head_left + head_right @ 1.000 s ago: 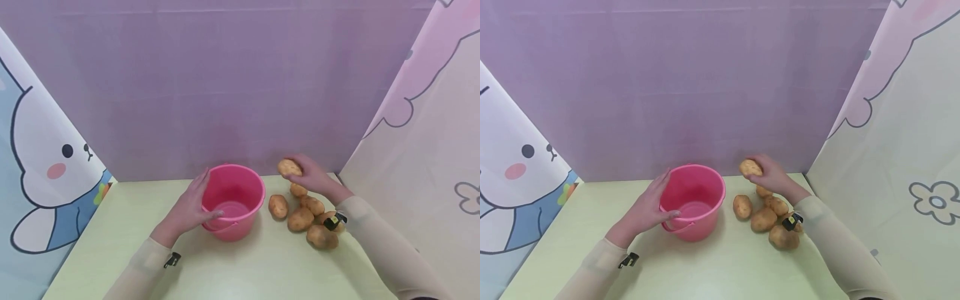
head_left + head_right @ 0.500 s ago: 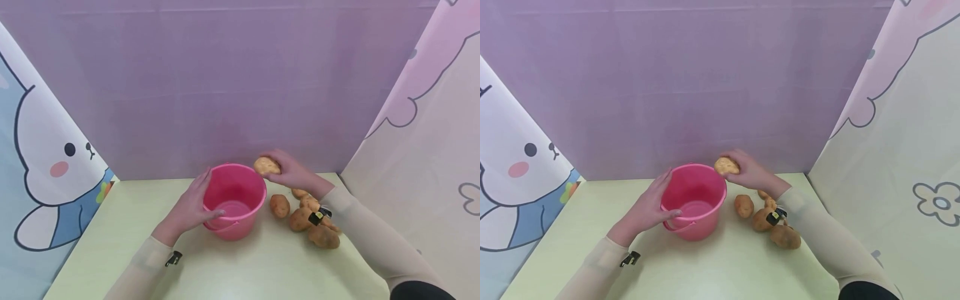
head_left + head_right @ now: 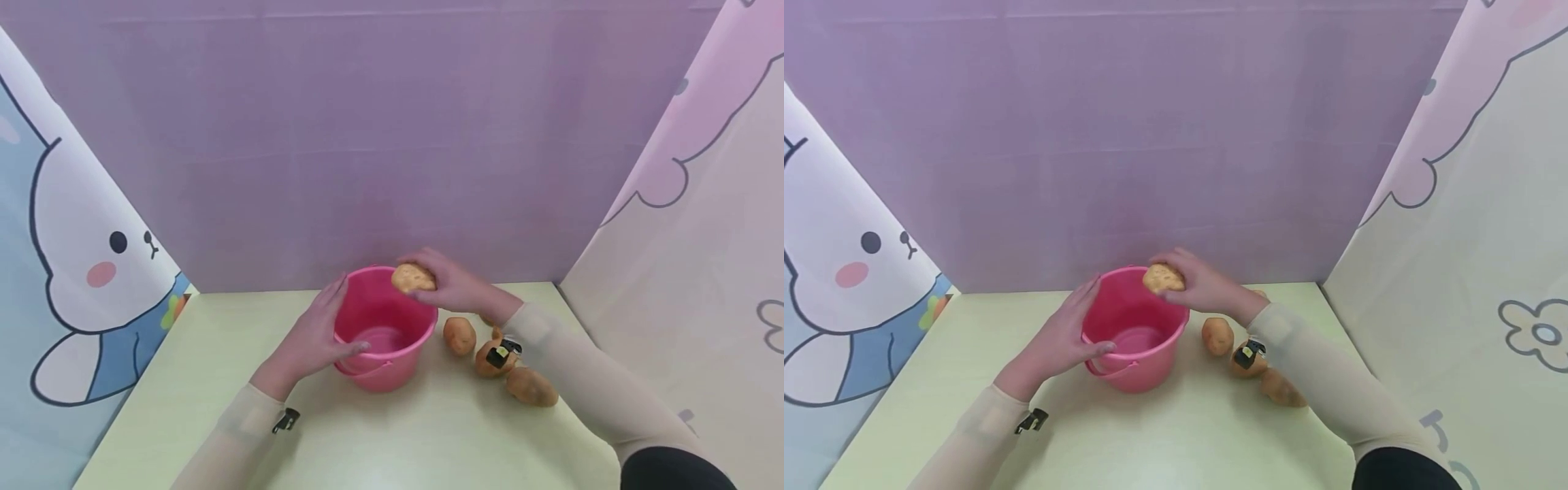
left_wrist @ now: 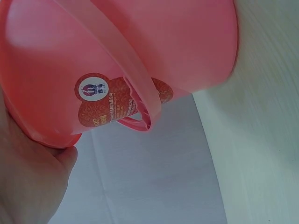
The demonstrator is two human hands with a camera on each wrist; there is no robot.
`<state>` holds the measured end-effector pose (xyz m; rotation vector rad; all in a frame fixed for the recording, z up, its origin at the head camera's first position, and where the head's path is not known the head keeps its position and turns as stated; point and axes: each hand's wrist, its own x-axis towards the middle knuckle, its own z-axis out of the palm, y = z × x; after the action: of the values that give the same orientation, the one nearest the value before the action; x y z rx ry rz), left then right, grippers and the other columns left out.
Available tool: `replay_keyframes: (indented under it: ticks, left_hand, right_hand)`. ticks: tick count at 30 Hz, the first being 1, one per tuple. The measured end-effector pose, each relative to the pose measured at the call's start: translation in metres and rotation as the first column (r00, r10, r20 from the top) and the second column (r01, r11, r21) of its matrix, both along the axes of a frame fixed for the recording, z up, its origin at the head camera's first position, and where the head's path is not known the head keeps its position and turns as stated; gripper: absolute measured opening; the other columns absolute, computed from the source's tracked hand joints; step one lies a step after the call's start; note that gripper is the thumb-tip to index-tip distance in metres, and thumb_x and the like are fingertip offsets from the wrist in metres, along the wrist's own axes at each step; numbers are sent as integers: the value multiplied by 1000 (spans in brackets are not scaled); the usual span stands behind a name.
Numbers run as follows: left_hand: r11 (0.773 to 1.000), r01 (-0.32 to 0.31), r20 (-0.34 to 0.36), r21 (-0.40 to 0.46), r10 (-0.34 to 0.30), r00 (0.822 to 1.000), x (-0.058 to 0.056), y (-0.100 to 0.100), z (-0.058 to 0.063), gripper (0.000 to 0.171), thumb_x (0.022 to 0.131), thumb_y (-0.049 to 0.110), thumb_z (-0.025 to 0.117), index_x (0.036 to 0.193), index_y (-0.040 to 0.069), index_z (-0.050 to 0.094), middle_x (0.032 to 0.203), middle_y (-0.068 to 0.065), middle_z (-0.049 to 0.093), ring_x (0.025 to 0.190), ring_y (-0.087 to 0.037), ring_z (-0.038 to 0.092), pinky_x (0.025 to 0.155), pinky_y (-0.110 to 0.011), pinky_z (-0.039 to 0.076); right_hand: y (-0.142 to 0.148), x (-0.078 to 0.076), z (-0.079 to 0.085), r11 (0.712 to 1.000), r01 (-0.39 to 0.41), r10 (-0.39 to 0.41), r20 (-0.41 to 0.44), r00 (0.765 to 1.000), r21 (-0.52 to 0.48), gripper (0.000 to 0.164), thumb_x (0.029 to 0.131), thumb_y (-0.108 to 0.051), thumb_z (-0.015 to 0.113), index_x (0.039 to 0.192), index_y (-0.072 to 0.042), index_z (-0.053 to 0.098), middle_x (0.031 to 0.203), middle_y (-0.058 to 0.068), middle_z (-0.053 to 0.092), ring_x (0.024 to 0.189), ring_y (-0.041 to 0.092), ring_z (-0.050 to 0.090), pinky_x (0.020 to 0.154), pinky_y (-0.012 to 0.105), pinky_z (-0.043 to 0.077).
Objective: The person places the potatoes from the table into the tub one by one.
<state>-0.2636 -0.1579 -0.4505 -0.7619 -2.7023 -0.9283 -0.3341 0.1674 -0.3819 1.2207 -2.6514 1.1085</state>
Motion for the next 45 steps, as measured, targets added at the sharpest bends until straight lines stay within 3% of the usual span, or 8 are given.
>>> replay_keyframes:
  ticks: [6, 15, 33, 40, 45]
  left_hand:
    - [1000, -4, 10, -4, 5, 1000, 0, 0, 0, 133, 83, 82, 79, 179, 16, 15, 183, -2, 21, 165, -34, 26, 103, -63, 60]
    - [1000, -6, 14, -21, 7, 1000, 1, 1, 0, 133, 85, 83, 75, 179, 12, 14, 184, -5, 20, 166, -36, 24, 109, -65, 55]
    - [1000, -3, 10, -16, 3, 1000, 2, 3, 1, 132, 85, 84, 75, 179, 12, 16, 184, -4, 19, 167, -34, 23, 105, -64, 58]
    - [1000, -1, -10, -31, 1, 1000, 1, 2, 0, 131, 86, 82, 75, 178, 9, 17, 184, -6, 19, 166, -36, 24, 109, -65, 56]
    - [999, -7, -4, -31, 7, 1000, 1, 2, 0, 131, 86, 81, 76, 178, 9, 17, 184, -5, 20, 166, -36, 25, 108, -65, 56]
  right_hand:
    - [-12, 0, -6, 999, -37, 37, 23, 999, 9, 62, 99, -25, 85, 155, -18, 61, 134, -2, 61, 117, 20, 61, 89, 40, 63]
    - [-26, 3, -15, 997, -64, 62, 51, 997, 35, 61, 99, -25, 85, 151, -10, 58, 141, -1, 59, 123, 19, 61, 95, 38, 63]
    - [-34, 2, -24, 992, -83, 83, 2, 997, 98, 60, 99, -27, 86, 151, -20, 58, 143, -2, 58, 124, 17, 61, 98, 37, 62]
    - [-33, 2, -24, 989, -119, 118, 14, 993, 90, 64, 99, -22, 86, 154, -8, 55, 148, 13, 58, 137, 34, 59, 107, 53, 60]
    - [-27, 5, -21, 995, -88, 88, 7, 996, 48, 54, 100, -21, 84, 148, -14, 61, 142, 6, 59, 134, 34, 60, 103, 54, 62]
